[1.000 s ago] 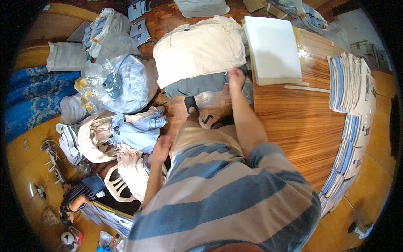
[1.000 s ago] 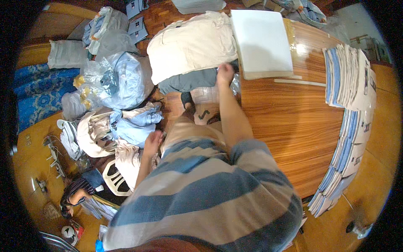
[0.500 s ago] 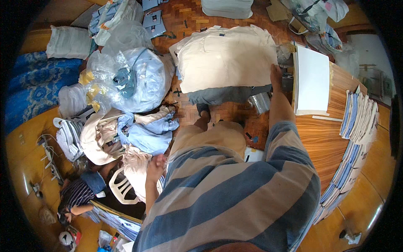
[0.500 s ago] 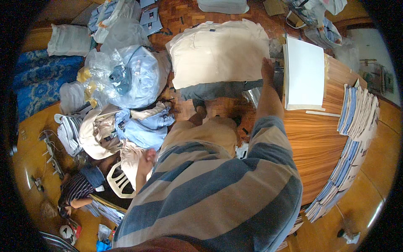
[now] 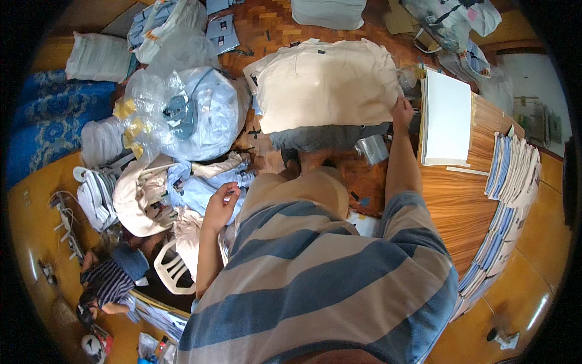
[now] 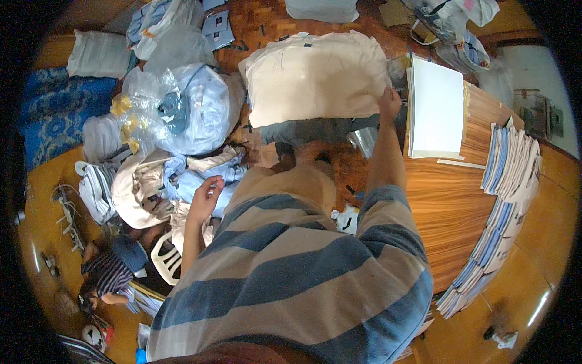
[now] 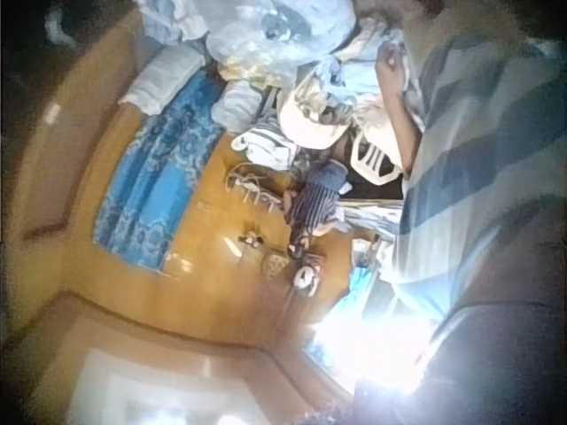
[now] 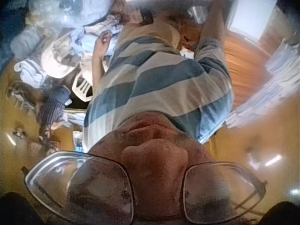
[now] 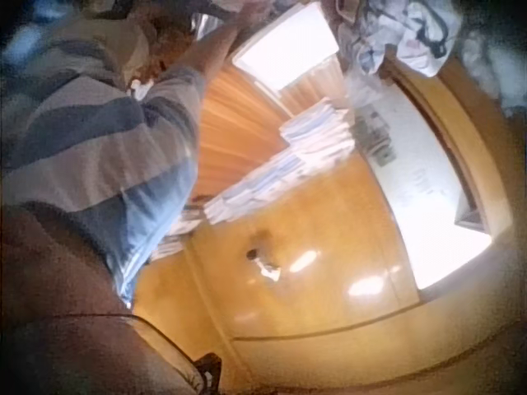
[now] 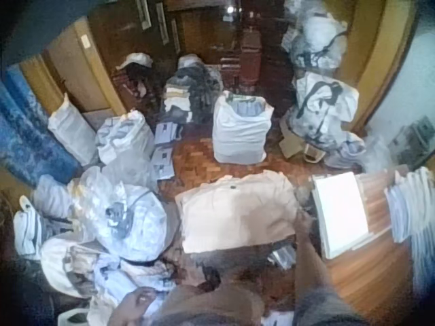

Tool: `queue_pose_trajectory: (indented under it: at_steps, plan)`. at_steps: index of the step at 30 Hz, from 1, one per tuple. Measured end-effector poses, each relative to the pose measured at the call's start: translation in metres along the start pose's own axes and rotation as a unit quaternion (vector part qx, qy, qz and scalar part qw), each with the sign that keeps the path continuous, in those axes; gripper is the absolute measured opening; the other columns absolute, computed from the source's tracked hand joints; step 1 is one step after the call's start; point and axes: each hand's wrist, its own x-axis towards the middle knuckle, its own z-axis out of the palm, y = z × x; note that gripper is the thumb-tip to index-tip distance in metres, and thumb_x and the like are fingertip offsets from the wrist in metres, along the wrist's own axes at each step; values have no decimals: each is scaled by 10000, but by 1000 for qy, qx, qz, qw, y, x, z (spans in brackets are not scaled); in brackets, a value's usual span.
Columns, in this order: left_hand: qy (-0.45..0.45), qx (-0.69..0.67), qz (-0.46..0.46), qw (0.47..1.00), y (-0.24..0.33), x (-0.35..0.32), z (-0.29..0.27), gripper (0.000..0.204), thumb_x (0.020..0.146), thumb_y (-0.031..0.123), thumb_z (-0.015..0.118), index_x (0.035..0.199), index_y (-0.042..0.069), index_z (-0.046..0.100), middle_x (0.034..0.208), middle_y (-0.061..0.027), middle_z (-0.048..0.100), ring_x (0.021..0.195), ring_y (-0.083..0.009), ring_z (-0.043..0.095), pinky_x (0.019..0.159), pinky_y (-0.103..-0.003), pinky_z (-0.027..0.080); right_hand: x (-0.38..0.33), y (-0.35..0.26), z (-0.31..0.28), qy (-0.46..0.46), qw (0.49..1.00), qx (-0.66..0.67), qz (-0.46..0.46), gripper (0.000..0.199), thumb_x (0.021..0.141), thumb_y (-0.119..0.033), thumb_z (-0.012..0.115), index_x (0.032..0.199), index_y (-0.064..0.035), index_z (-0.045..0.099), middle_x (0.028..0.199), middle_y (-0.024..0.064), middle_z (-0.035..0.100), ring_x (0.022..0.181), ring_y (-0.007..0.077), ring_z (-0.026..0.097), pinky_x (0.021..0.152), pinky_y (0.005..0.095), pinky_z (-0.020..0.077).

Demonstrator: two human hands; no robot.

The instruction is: The person spreads out garments on a wooden table, smoothing them by hand and using a tool to trim loose threads near the buttons and seams before folding the items over cardboard inserts.

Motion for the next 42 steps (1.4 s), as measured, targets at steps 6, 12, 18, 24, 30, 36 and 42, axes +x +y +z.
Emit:
queue_pose_trajectory:
  at_steps: [6, 12, 18, 24, 30, 36, 42]
  plan:
    - [17, -32, 75, 997, 22, -40, 44, 335, 1056, 209, 630, 1314, -4, 646, 1147, -147, 762, 1046, -226, 734, 884, -338, 576, -8, -73, 18, 22, 980, -49, -190, 360, 1093, -228, 554, 867, 28, 667, 745, 26, 615, 744, 121, 566, 692, 307, 476]
    - [219, 17, 453, 864, 177, -77, 38, 717, 784, 81, 873, 1430, 29, 566, 1465, -238, 576, 1353, -403, 563, 1149, -484, 421, -159, -312, 57, -477, 752, -118, -439, 174, 1024, -140, 595, 1110, -88, 738, 935, 139, 716, 872, 279, 699, 811, 362, 571]
    - [91, 153, 480, 859, 280, -127, 6, 800, 795, -15, 807, 1526, 69, 493, 1300, -179, 684, 1170, -350, 699, 945, -390, 587, -237, -430, -24, -430, 684, -9, -589, 229, 919, -275, 750, 1083, -117, 746, 926, 87, 740, 749, 234, 734, 640, 352, 603]
    - [-89, 146, 451, 876, 227, -163, -65, 241, 842, 7, 695, 1081, 4, 719, 1021, -179, 743, 927, -363, 732, 831, -476, 588, -222, -368, -53, -639, 572, -252, -448, 365, 860, -460, 807, 815, -115, 697, 727, 58, 687, 619, 245, 661, 579, 357, 516]
    - [74, -419, 331, 842, 100, -165, -153, 494, 983, 346, 585, 1324, -10, 613, 1169, -187, 714, 954, -339, 734, 915, -509, 580, -192, -353, -92, -603, 686, -112, -391, 237, 880, -319, 763, 992, -110, 752, 794, 123, 721, 786, 348, 697, 768, 440, 552]
    - [74, 458, 82, 882, 160, -64, -271, 466, 803, 235, 821, 1187, -12, 729, 1008, -224, 765, 925, -290, 749, 841, -426, 554, -126, -383, 5, -479, 588, -525, -385, 357, 806, -186, 720, 1148, -93, 763, 942, 209, 743, 909, 386, 726, 842, 474, 582]
    - [710, 62, 510, 481, 202, -79, -289, 420, 904, 125, 713, 1284, -54, 691, 1197, -229, 739, 1106, -375, 710, 976, -453, 549, -97, -506, 37, 109, 665, -432, -599, 353, 866, -231, 667, 1177, -76, 729, 1009, 224, 745, 940, 404, 715, 851, 501, 560]
